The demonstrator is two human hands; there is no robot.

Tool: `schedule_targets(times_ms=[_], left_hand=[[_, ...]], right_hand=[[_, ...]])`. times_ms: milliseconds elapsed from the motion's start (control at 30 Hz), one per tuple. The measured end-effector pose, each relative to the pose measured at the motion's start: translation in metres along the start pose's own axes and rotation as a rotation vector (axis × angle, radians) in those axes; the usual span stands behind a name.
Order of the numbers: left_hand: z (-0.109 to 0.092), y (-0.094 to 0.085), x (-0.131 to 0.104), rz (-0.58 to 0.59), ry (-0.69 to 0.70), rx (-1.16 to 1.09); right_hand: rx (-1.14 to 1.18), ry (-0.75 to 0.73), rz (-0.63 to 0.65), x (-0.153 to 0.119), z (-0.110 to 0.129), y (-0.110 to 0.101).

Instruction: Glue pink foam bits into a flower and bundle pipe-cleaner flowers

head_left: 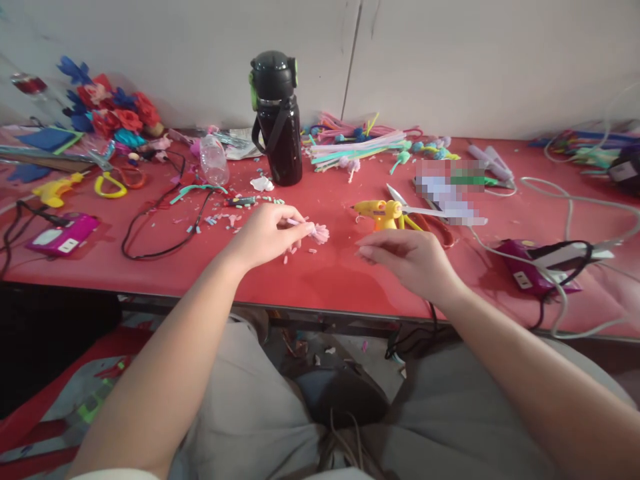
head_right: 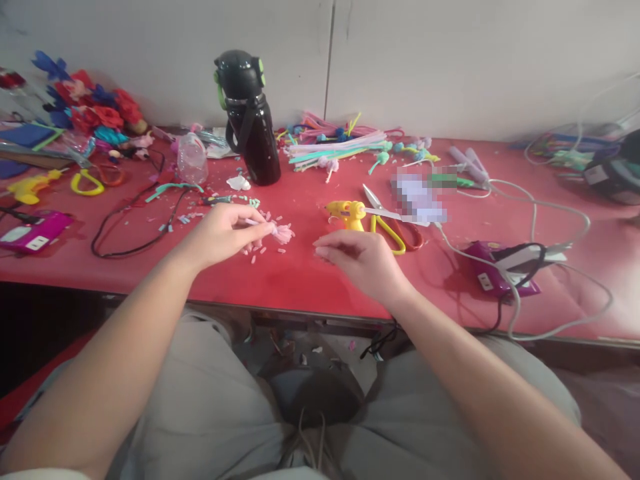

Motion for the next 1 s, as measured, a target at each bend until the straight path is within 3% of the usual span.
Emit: schedule_targets(times_ms=[200, 367, 500, 1000], left_hand=[[-0.011, 0.012, -0.004, 0.065, 0.043, 0.012], [-0.010, 0.016, -0.004, 0.064, 0.072, 0.045], [-0.010, 0.019, -0.003, 0.072, 0.080, 0.044], [-0.009, 0.022, -0.002, 0.081, 0.076, 0.031]], right_hand=[[0.096, 0.052, -0.002, 0.001, 0.005, 0.004], [-0.031, -0.069, 0.052, 0.002, 0.013, 0.010], [-0.091, -0.069, 0.068, -0.001, 0.016, 0.011], [0.024, 0.027, 0.083, -0.002, 0.002, 0.011]])
Point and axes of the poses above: each hand's wrist, its own x-axis towards the middle knuckle, its own y-axis out of the palm, z = x × y, the point moved 6 cm from there along x, towards the middle knuckle, and after that the axes turned 8 degrees about x, right-handed, at the moved point
